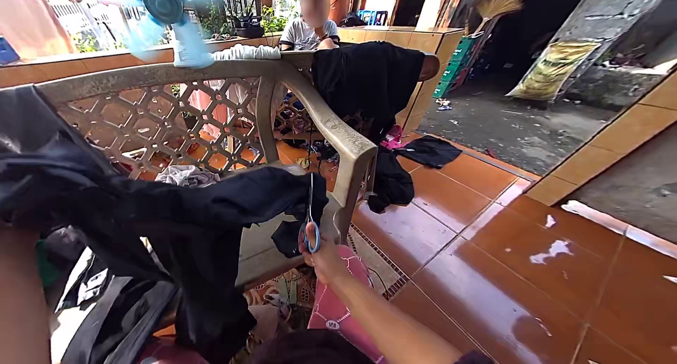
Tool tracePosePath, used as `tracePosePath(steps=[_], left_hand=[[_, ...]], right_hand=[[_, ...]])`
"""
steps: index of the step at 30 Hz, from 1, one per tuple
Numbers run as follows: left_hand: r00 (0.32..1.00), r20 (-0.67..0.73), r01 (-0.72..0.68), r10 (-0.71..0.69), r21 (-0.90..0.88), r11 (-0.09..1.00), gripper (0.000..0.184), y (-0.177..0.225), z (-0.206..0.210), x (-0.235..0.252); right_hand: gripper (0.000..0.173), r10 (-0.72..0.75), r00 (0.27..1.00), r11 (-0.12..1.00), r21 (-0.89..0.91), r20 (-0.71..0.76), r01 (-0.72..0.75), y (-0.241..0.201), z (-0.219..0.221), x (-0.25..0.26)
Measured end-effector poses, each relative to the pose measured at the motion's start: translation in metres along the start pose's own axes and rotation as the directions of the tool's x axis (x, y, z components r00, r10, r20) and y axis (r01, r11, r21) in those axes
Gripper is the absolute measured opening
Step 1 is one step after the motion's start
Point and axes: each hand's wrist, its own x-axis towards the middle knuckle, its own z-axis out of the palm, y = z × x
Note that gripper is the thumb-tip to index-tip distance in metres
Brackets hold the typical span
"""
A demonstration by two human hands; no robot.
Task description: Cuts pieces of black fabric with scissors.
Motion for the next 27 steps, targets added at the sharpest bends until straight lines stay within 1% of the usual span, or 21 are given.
tracePosePath(steps=[1, 2, 3, 4, 5, 6, 7, 8, 9, 11, 12, 13, 15, 16, 18, 20, 22, 24, 25, 27], left_hand=[[0.995, -0.047, 0.100, -0.092, 0.206, 0.974, 0.042, -0.067, -0.029, 0.065], [0.990, 0.020, 0.118, -0.136, 0.388, 0.914, 0.048, -0.134, -0.067, 0.132], [0.979, 0.066, 0.130, -0.193, 0.530, 0.838, 0.059, -0.192, -0.098, 0.185], [0.972, 0.066, 0.135, -0.225, 0.623, 0.770, 0.070, -0.231, -0.114, 0.213], [0.972, 0.069, 0.121, -0.225, 0.676, 0.727, 0.080, -0.246, -0.118, 0.215], [0.971, 0.091, 0.095, -0.222, 0.702, 0.706, 0.084, -0.239, -0.113, 0.198], [0.974, 0.133, 0.037, -0.182, 0.701, 0.712, 0.079, -0.228, -0.104, 0.175], [0.973, 0.198, -0.051, -0.116, 0.678, 0.733, 0.068, -0.218, -0.095, 0.148], [0.958, 0.278, -0.131, -0.066, 0.632, 0.763, 0.059, -0.206, -0.086, 0.122], [0.912, 0.411, -0.237, 0.004, 0.517, 0.823, 0.046, -0.188, -0.069, 0.075], [0.885, 0.466, -0.257, 0.019, 0.453, 0.854, 0.041, -0.187, -0.061, 0.054], [0.854, 0.520, -0.236, -0.002, 0.392, 0.889, 0.036, -0.189, -0.052, 0.033], [0.779, 0.614, -0.084, -0.131, 0.308, 0.948, 0.027, -0.195, -0.034, -0.014], [0.724, 0.657, 0.023, -0.212, 0.284, 0.959, 0.024, -0.200, -0.025, -0.037], [0.577, 0.728, 0.246, -0.370, 0.277, 0.929, 0.025, -0.215, -0.009, -0.076], [0.459, 0.751, 0.448, -0.475, 0.266, 0.854, 0.029, -0.233, 0.008, -0.105], [0.393, 0.730, 0.622, -0.560, 0.238, 0.746, 0.034, -0.246, 0.025, -0.124], [0.339, 0.699, 0.767, -0.630, 0.183, 0.615, 0.043, -0.246, 0.039, -0.131], [0.326, 0.674, 0.827, -0.662, 0.136, 0.546, 0.048, -0.243, 0.044, -0.132], [0.337, 0.616, 0.898, -0.712, 0.018, 0.440, 0.053, -0.234, 0.054, -0.131]], right_hand=[[0.035, 0.086, 0.996, 0.996, -0.039, 0.018, -0.085, 0.012, -0.004, -0.006], [0.035, 0.173, 0.984, 0.981, -0.100, 0.048, -0.167, 0.023, -0.007, -0.011], [0.034, 0.255, 0.964, 0.957, -0.162, 0.073, -0.241, 0.032, -0.010, -0.017], [0.034, 0.321, 0.943, 0.931, -0.213, 0.090, -0.297, 0.039, -0.011, -0.021], [0.033, 0.361, 0.926, 0.911, -0.255, 0.108, -0.325, 0.045, -0.011, -0.023], [0.032, 0.377, 0.918, 0.901, -0.275, 0.119, -0.335, 0.050, -0.011, -0.025], [0.031, 0.381, 0.916, 0.899, -0.280, 0.122, -0.337, 0.052, -0.011, -0.026], [0.031, 0.378, 0.918, 0.902, -0.274, 0.123, -0.334, 0.054, -0.011, -0.026], [0.030, 0.371, 0.921, 0.907, -0.262, 0.121, -0.330, 0.053, -0.011, -0.026], [0.031, 0.371, 0.921, 0.908, -0.254, 0.118, -0.334, 0.050, -0.011, -0.025], [0.031, 0.371, 0.921, 0.909, -0.250, 0.117, -0.334, 0.049, -0.012, -0.025], [0.031, 0.370, 0.921, 0.910, -0.246, 0.119, -0.334, 0.049, -0.012, -0.025], [0.031, 0.363, 0.923, 0.914, -0.240, 0.125, -0.327, 0.049, -0.012, -0.027], [0.031, 0.358, 0.925, 0.916, -0.239, 0.129, -0.321, 0.049, -0.013, -0.028], [0.030, 0.351, 0.925, 0.918, -0.244, 0.143, -0.311, 0.050, -0.014, -0.032], [0.029, 0.334, 0.931, 0.925, -0.243, 0.150, -0.292, 0.051, -0.015, -0.036], [0.029, 0.316, 0.936, 0.929, -0.252, 0.157, -0.271, 0.049, -0.016, -0.042], [0.027, 0.300, 0.938, 0.933, -0.260, 0.171, -0.251, 0.047, -0.016, -0.049], [0.026, 0.303, 0.937, 0.930, -0.268, 0.175, -0.250, 0.046, -0.016, -0.052], [0.025, 0.319, 0.932, 0.921, -0.290, 0.173, -0.261, 0.046, -0.016, -0.056]])
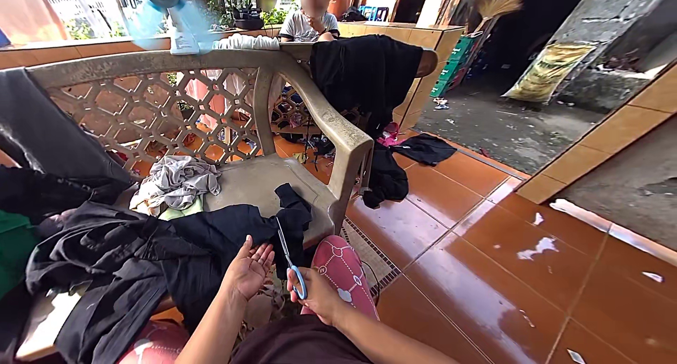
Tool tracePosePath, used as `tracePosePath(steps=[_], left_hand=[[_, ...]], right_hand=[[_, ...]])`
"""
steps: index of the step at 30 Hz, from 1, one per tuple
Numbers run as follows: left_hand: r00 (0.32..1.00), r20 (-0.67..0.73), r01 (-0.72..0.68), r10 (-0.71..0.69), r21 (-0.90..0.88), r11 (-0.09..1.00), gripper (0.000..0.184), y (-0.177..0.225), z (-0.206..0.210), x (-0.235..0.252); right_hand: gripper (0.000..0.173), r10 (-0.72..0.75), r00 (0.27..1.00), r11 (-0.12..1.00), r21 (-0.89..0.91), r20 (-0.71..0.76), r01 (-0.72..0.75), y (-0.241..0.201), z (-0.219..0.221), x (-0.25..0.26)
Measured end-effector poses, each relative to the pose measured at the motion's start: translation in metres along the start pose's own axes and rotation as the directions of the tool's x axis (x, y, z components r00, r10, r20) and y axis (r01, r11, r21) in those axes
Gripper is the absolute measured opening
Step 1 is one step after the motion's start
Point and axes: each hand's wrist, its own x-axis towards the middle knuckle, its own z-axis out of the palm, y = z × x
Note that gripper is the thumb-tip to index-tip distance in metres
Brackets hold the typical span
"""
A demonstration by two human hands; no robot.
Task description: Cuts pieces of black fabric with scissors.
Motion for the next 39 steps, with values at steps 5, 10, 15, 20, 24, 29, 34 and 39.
tracePosePath(steps=[5, 10, 15, 20, 24, 29, 34, 39], left_hand=[[0.993, -0.098, -0.080, 0.064, -0.173, 0.982, 0.036, 0.005, 0.012, 0.000], [0.994, -0.093, -0.085, 0.061, -0.274, 0.958, 0.020, 0.006, 0.013, 0.003], [0.998, -0.062, -0.036, 0.019, -0.288, 0.957, 0.052, 0.002, 0.014, 0.000], [0.996, -0.090, -0.025, -0.002, -0.298, 0.954, 0.049, -0.002, 0.017, 0.004], [0.994, -0.113, -0.028, -0.007, -0.303, 0.953, 0.028, -0.003, 0.018, 0.007], [0.993, -0.113, -0.016, -0.017, -0.292, 0.956, 0.007, -0.005, 0.017, 0.013], [0.994, -0.108, -0.016, -0.015, -0.276, 0.961, 0.011, -0.005, 0.016, 0.012], [0.995, -0.098, -0.010, -0.020, -0.295, 0.955, 0.013, -0.005, 0.015, 0.012]], right_hand=[[0.026, -0.013, 1.000, 1.000, -0.004, 0.015, 0.013, 0.009, 0.000, 0.001], [0.026, -0.006, 1.000, 1.000, 0.017, 0.021, 0.005, 0.008, 0.002, 0.001], [0.026, -0.006, 1.000, 1.000, 0.021, 0.021, 0.005, 0.011, 0.002, 0.003], [0.026, -0.002, 1.000, 1.000, 0.014, 0.019, 0.002, 0.012, 0.002, 0.002], [0.025, 0.006, 1.000, 1.000, 0.005, 0.018, -0.006, 0.011, 0.001, 0.002], [0.025, -0.003, 1.000, 1.000, 0.011, 0.020, 0.003, 0.014, 0.001, 0.001], [0.026, -0.016, 0.999, 1.000, -0.019, 0.031, 0.016, 0.014, 0.000, 0.001], [0.026, -0.017, 0.999, 1.000, -0.024, 0.032, 0.018, 0.014, -0.001, 0.001]])
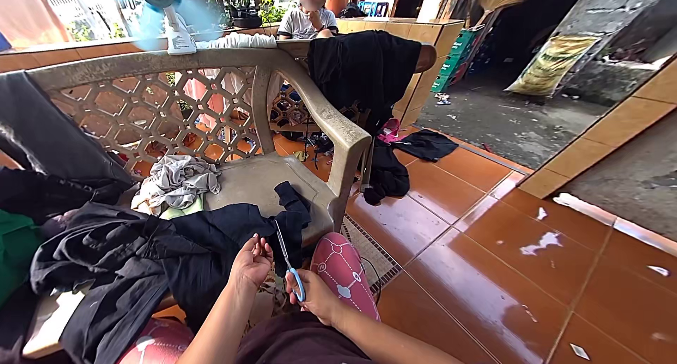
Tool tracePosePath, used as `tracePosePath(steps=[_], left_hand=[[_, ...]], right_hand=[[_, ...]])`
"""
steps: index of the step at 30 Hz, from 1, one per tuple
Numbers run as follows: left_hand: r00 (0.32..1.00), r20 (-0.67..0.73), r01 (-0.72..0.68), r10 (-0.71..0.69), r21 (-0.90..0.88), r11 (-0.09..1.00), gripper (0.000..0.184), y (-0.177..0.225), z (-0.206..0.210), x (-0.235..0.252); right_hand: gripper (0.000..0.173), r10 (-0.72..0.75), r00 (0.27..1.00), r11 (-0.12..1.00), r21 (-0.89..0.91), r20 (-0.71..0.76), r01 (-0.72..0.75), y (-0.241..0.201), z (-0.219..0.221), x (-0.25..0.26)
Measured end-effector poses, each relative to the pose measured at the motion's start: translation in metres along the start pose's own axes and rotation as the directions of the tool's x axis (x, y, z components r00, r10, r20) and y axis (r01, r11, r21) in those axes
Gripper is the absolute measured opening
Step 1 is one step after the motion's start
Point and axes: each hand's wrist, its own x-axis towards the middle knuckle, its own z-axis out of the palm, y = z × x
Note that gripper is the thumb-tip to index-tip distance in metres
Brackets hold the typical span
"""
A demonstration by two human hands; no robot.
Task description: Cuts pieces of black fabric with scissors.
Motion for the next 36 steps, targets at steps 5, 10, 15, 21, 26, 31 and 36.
tracePosePath(steps=[5, 10, 15, 21, 26, 31, 36], left_hand=[[1.000, 0.021, 0.006, -0.005, -0.029, 1.000, 0.019, 0.001, 0.001, -0.004], [0.996, 0.089, -0.031, 0.031, -0.009, 0.999, 0.021, 0.004, 0.004, -0.013], [0.977, 0.181, -0.120, 0.110, 0.044, 0.992, 0.028, 0.010, 0.007, -0.020], [0.920, 0.209, -0.364, 0.333, 0.130, 0.922, 0.017, 0.018, 0.003, -0.015], [0.907, 0.172, -0.396, 0.385, 0.039, 0.917, 0.026, 0.020, 0.002, -0.018], [0.911, 0.230, -0.308, 0.343, -0.174, 0.935, 0.025, 0.037, -0.001, -0.019], [0.935, 0.152, -0.268, 0.320, -0.289, 0.919, 0.022, 0.046, -0.006, -0.018]], right_hand=[[0.026, 0.003, 1.000, 1.000, 0.008, -0.002, -0.003, 0.000, 0.000, -0.001], [0.025, 0.010, 1.000, 1.000, -0.001, 0.000, -0.010, 0.000, 0.001, -0.001], [0.021, -0.021, 0.999, 0.997, -0.069, 0.033, 0.023, 0.003, 0.000, -0.002], [0.022, -0.035, 0.995, 0.986, -0.160, 0.096, 0.050, 0.001, 0.000, -0.005], [0.030, 0.005, 0.971, 0.932, -0.353, 0.241, 0.083, -0.004, -0.002, -0.007], [0.040, -0.106, 0.816, 0.868, -0.348, 0.568, 0.354, -0.006, -0.025, -0.011], [0.039, -0.257, 0.962, 0.966, -0.011, 0.091, 0.259, -0.029, -0.021, -0.002]])
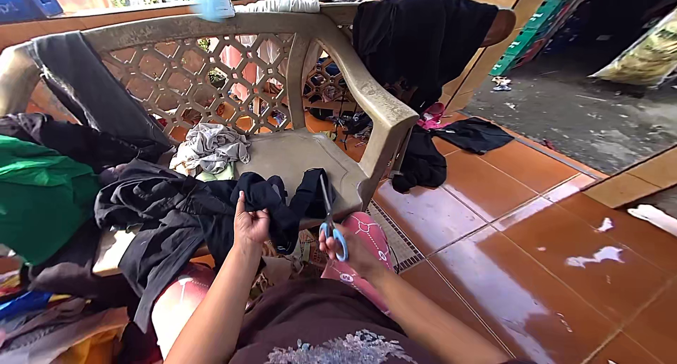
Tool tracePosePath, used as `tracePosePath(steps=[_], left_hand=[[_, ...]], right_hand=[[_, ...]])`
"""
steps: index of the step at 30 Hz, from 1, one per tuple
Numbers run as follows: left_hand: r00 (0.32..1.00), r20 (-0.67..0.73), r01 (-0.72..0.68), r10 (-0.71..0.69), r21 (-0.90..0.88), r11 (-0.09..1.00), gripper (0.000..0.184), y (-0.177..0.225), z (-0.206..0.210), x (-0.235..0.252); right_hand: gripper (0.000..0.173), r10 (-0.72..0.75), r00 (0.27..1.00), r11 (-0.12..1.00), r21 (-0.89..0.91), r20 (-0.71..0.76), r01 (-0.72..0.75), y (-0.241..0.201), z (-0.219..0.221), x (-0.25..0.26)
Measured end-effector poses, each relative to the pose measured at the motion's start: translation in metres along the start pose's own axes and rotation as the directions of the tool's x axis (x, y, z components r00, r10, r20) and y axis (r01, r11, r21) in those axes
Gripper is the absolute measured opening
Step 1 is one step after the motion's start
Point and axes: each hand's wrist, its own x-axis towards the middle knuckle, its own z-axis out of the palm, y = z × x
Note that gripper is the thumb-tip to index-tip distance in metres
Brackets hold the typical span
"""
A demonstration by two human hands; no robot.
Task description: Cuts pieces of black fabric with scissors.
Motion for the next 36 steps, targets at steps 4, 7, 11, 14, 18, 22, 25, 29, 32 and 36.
tracePosePath(steps=[4, 7, 11, 14, 18, 22, 25, 29, 32, 36], left_hand=[[0.984, 0.090, 0.142, -0.153, 0.117, 0.983, 0.039, 0.002, -0.018, -0.005], [0.892, 0.309, 0.267, -0.331, 0.231, 0.935, 0.049, 0.014, -0.030, -0.009], [0.784, 0.407, 0.285, -0.469, 0.434, 0.854, 0.052, 0.037, -0.046, -0.014], [0.949, 0.180, 0.104, -0.260, 0.600, 0.793, 0.048, 0.044, -0.042, -0.016], [0.981, -0.174, -0.007, 0.083, 0.400, 0.916, 0.038, 0.061, -0.031, 0.019], [0.980, -0.159, -0.095, 0.123, 0.171, 0.981, 0.044, 0.083, 0.041, 0.042], [0.955, 0.118, -0.276, 0.272, 0.025, 0.961, 0.022, 0.103, 0.110, 0.029], [0.771, 0.502, -0.331, 0.392, -0.210, 0.920, 0.020, 0.109, 0.126, 0.008], [0.899, 0.337, -0.273, 0.280, -0.071, 0.959, 0.029, 0.074, 0.071, 0.008], [0.996, -0.083, 0.052, -0.035, 0.210, 0.976, 0.033, 0.013, -0.017, 0.006]], right_hand=[[0.018, 0.124, 0.958, 0.992, 0.052, -0.260, -0.115, -0.026, 0.017, 0.035], [0.037, 0.248, 0.940, 0.959, 0.199, -0.233, -0.203, -0.033, 0.030, 0.065], [0.030, 0.297, 0.953, 0.908, 0.328, -0.060, -0.262, -0.033, 0.054, 0.087], [0.009, 0.212, 0.976, 0.889, 0.406, 0.045, -0.212, -0.030, 0.068, 0.096], [0.004, 0.371, 0.923, 0.773, 0.584, -0.100, -0.248, -0.049, 0.072, 0.141], [0.013, 0.443, 0.866, 0.614, 0.782, -0.232, -0.105, -0.123, 0.065, 0.197], [0.007, -0.029, 0.948, 0.669, 0.699, -0.315, 0.253, -0.184, 0.066, 0.208], [0.009, -0.554, 0.777, 0.571, 0.543, -0.299, 0.616, -0.213, 0.056, 0.195], [0.019, -0.456, 0.844, 0.772, 0.348, -0.281, 0.532, -0.164, 0.042, 0.181], [0.028, 0.126, 0.870, 0.981, 0.190, -0.477, -0.038, -0.064, 0.016, 0.180]])
